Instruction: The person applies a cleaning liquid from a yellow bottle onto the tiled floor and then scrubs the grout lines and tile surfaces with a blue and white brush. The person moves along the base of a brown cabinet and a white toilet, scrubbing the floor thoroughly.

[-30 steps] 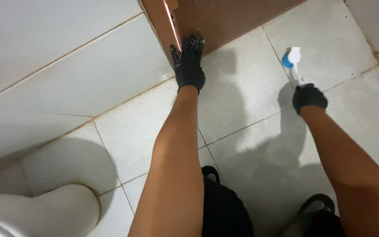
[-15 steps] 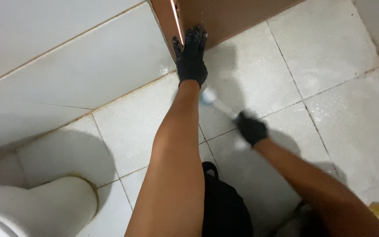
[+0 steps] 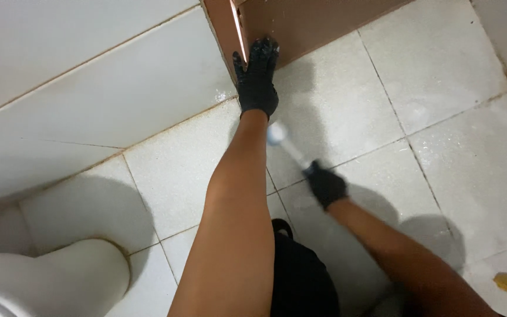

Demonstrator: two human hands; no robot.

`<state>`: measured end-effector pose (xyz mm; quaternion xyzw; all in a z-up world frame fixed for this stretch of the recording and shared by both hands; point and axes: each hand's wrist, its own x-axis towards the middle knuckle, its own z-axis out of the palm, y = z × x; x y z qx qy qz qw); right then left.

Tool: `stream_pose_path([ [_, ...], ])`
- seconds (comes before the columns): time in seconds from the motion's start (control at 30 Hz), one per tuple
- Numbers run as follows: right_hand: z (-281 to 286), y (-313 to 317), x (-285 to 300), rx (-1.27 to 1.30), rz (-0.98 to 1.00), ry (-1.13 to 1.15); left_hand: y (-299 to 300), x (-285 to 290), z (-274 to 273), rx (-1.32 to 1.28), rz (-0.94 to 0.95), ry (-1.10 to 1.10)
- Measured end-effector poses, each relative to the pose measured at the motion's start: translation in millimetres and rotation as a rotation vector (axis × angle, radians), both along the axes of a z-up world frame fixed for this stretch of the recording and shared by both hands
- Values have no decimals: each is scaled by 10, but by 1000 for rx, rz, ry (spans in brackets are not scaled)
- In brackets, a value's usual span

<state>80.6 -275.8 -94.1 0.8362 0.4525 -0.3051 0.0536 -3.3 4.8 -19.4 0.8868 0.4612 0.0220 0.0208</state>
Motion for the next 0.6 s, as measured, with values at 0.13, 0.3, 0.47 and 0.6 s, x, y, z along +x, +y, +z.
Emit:
stream_pose_path([
  [0.13, 27, -41, -338, 26, 99, 127, -27, -23, 120, 4, -20, 44],
  [0.3, 131, 440, 780, 56, 37, -109, 0, -66, 97, 7, -45, 54],
  [0.47, -178, 665, 1823, -6, -325, -173, 60, -69, -33, 71, -36, -100],
  [0.6, -471, 643, 1254, 58, -318, -103, 77, -42, -154, 138, -76, 76],
])
